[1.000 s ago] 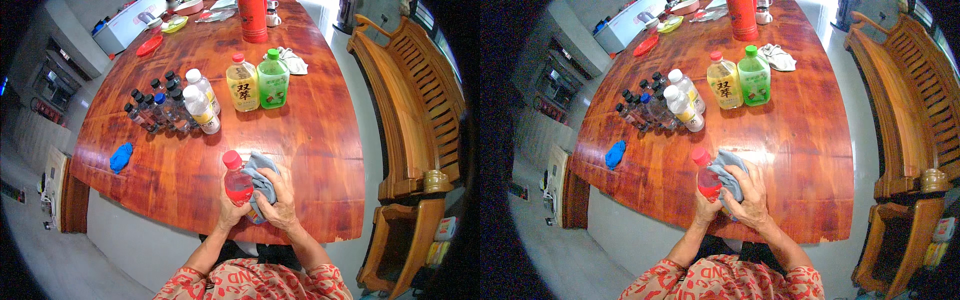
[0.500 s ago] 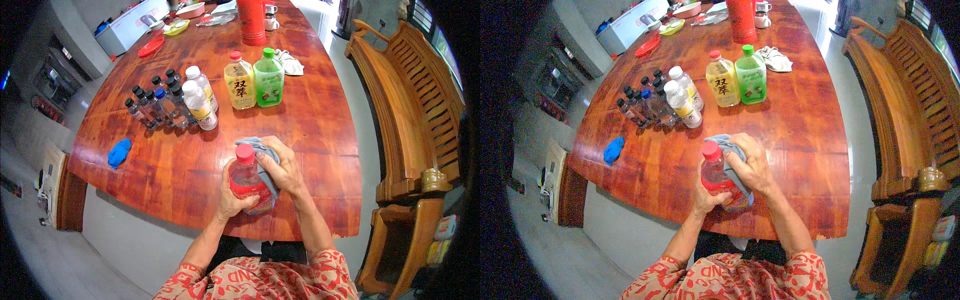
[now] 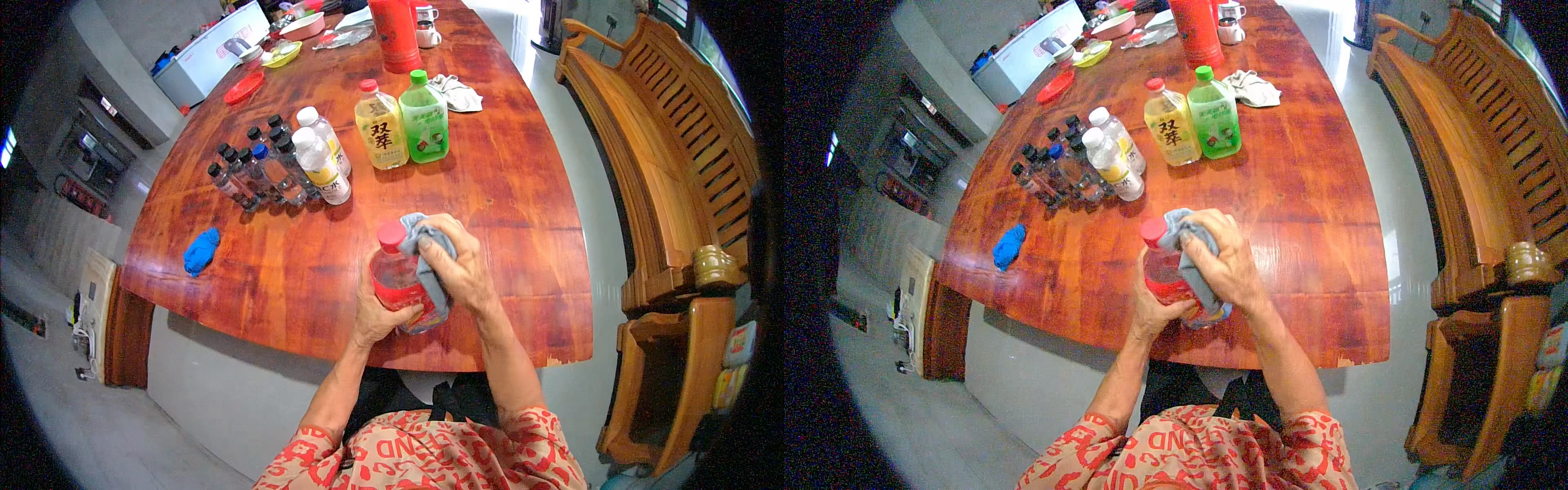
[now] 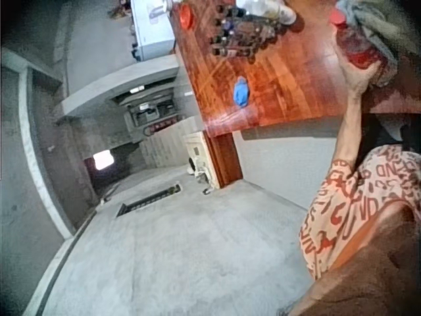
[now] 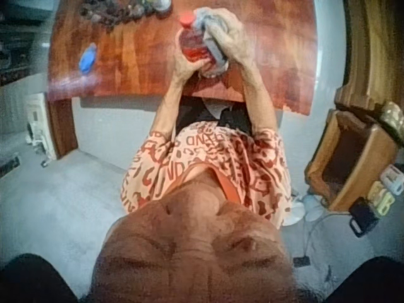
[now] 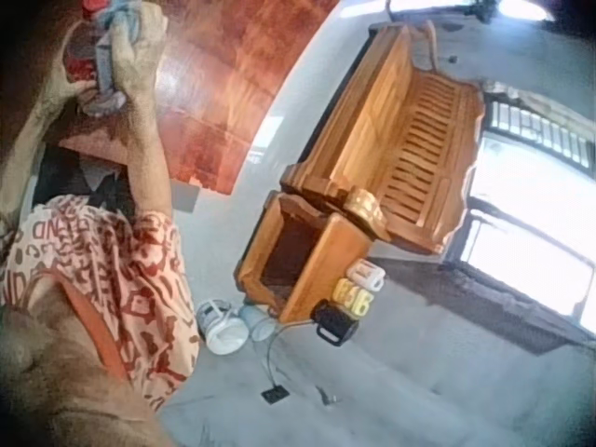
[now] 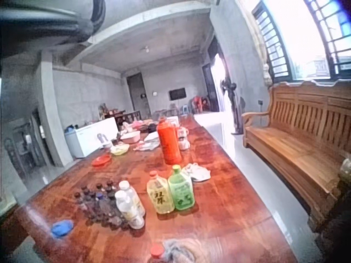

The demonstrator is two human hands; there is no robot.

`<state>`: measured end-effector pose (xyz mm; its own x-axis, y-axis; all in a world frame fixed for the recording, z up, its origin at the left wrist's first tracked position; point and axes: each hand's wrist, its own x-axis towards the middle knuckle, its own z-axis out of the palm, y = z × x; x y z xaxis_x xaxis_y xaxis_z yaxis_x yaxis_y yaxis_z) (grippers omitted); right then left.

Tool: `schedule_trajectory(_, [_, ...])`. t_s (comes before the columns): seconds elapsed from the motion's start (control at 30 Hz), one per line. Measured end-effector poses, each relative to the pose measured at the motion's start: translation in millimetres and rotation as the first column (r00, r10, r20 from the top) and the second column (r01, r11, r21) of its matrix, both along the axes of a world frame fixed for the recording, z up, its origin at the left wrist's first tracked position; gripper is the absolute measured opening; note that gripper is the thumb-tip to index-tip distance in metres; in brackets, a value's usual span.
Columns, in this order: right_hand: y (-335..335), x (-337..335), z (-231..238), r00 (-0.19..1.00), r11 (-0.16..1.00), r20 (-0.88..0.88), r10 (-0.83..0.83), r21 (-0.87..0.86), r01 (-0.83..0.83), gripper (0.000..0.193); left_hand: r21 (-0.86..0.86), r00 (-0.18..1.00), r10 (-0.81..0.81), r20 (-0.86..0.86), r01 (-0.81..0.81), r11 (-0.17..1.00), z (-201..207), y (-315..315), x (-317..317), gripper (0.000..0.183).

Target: The person wipes several plastic beverage bottles with a grey cloth on a wooden table. They handle a clear bottle with a yellow label, a red bottle, and a yellow bottle, rotating each one to clean the surface before placing it back on the table.

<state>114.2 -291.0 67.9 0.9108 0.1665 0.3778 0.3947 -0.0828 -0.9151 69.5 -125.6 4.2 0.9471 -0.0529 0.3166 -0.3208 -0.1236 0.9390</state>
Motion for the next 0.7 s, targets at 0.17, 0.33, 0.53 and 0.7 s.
schedule_trajectory(0.17, [-6, 8, -1, 0.981, 0.993, -0.163, 0.11, 0.055, -0.102, 0.027, -0.054, 0.992, -0.082, -0.091, 0.077, 0.996, 4, 0, -5, 0.101])
schedule_trajectory(0.33, [-4, -17, -12, 0.996, 0.999, 0.071, -0.053, 0.014, 0.052, 0.022, 0.108, 0.977, 0.196, 0.079, -0.204, 0.973, 11, -16, -28, 0.103])
schedule_trajectory(0.53, [5, -63, -16, 0.889, 0.958, 0.407, -0.211, -0.095, 0.271, 0.029, 0.033, 0.944, 0.304, 0.13, -0.311, 0.95, 26, -24, -36, 0.102])
schedule_trajectory(0.7, [-11, -55, -10, 0.907, 0.972, 0.417, -0.056, -0.185, 0.145, 0.03, -0.08, 0.996, 0.086, -0.003, -0.086, 0.993, 13, -2, -24, 0.097])
